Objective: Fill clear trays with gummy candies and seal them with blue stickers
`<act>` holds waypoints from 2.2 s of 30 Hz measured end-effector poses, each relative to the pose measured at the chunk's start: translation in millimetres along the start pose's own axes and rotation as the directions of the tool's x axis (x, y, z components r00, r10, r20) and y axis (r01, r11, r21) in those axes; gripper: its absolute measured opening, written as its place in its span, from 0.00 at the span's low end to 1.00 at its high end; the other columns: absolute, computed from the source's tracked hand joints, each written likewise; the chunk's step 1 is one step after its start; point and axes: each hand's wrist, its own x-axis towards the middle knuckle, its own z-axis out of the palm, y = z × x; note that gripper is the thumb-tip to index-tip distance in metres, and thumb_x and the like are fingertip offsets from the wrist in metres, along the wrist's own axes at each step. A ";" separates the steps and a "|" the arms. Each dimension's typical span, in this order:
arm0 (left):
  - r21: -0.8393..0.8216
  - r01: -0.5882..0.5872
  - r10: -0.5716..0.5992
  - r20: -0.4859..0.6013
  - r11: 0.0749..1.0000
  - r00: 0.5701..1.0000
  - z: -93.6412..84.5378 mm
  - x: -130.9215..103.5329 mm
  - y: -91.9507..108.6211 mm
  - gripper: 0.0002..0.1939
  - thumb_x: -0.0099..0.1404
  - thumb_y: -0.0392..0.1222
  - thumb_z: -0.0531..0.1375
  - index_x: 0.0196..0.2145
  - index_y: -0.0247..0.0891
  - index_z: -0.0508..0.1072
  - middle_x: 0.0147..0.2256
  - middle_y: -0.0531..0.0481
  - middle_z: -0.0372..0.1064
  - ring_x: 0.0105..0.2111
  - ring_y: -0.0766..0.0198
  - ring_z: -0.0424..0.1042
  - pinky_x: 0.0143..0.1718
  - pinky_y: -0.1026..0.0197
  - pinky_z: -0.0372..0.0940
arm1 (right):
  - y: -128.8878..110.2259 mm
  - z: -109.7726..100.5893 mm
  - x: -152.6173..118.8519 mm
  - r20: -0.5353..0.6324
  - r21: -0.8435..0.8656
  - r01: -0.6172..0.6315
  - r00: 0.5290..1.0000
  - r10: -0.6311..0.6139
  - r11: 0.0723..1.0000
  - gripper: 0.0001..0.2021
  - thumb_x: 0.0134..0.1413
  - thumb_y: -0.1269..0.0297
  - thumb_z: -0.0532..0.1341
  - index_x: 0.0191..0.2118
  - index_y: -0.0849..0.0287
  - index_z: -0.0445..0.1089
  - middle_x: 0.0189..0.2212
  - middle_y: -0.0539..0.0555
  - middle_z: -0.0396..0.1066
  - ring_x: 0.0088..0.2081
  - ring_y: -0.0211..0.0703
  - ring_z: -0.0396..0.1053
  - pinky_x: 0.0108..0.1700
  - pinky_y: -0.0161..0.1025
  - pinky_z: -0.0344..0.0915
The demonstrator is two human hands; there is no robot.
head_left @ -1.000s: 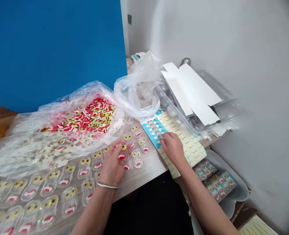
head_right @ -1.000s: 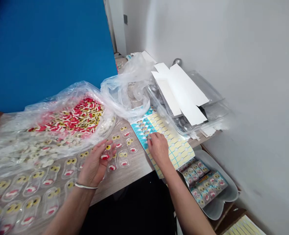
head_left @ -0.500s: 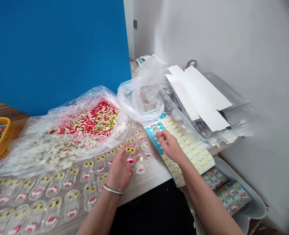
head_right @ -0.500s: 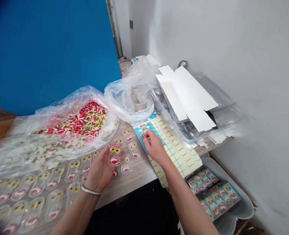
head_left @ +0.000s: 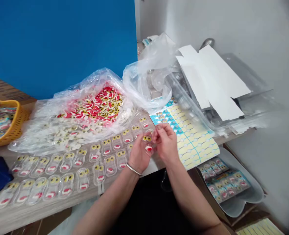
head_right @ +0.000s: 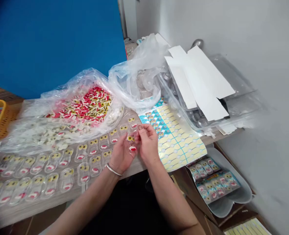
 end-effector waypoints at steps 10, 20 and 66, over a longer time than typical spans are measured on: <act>0.159 -0.012 0.001 0.074 0.987 0.997 10.7 -18.1 24.7 0.15 0.67 0.45 0.55 0.45 0.32 0.73 0.44 0.39 0.75 0.45 0.49 0.75 0.47 0.46 0.71 | -34.4 -114.0 -91.5 -0.115 -0.741 0.295 0.829 -0.548 0.603 0.09 0.62 0.63 0.58 0.30 0.56 0.65 0.23 0.47 0.64 0.26 0.37 0.64 0.31 0.37 0.63; 0.225 0.001 -0.020 0.083 0.974 0.996 11.7 -27.0 12.1 0.16 0.67 0.46 0.55 0.45 0.32 0.73 0.47 0.36 0.74 0.46 0.49 0.76 0.45 0.47 0.72 | 35.8 -130.7 -153.6 0.373 -0.896 0.366 0.928 0.022 -0.250 0.05 0.61 0.70 0.57 0.40 0.57 0.70 0.40 0.61 0.70 0.41 0.54 0.69 0.43 0.48 0.67; 0.381 -0.015 -0.051 0.163 0.924 0.985 -30.5 -54.3 -29.2 0.49 0.48 0.28 0.65 0.66 0.40 0.53 0.41 0.44 0.77 0.42 0.57 0.75 0.48 0.56 0.62 | 1.6 -65.8 -73.9 0.237 -0.605 -0.032 0.947 0.219 0.795 0.17 0.51 0.61 0.66 0.48 0.55 0.70 0.40 0.53 0.75 0.41 0.45 0.73 0.45 0.44 0.70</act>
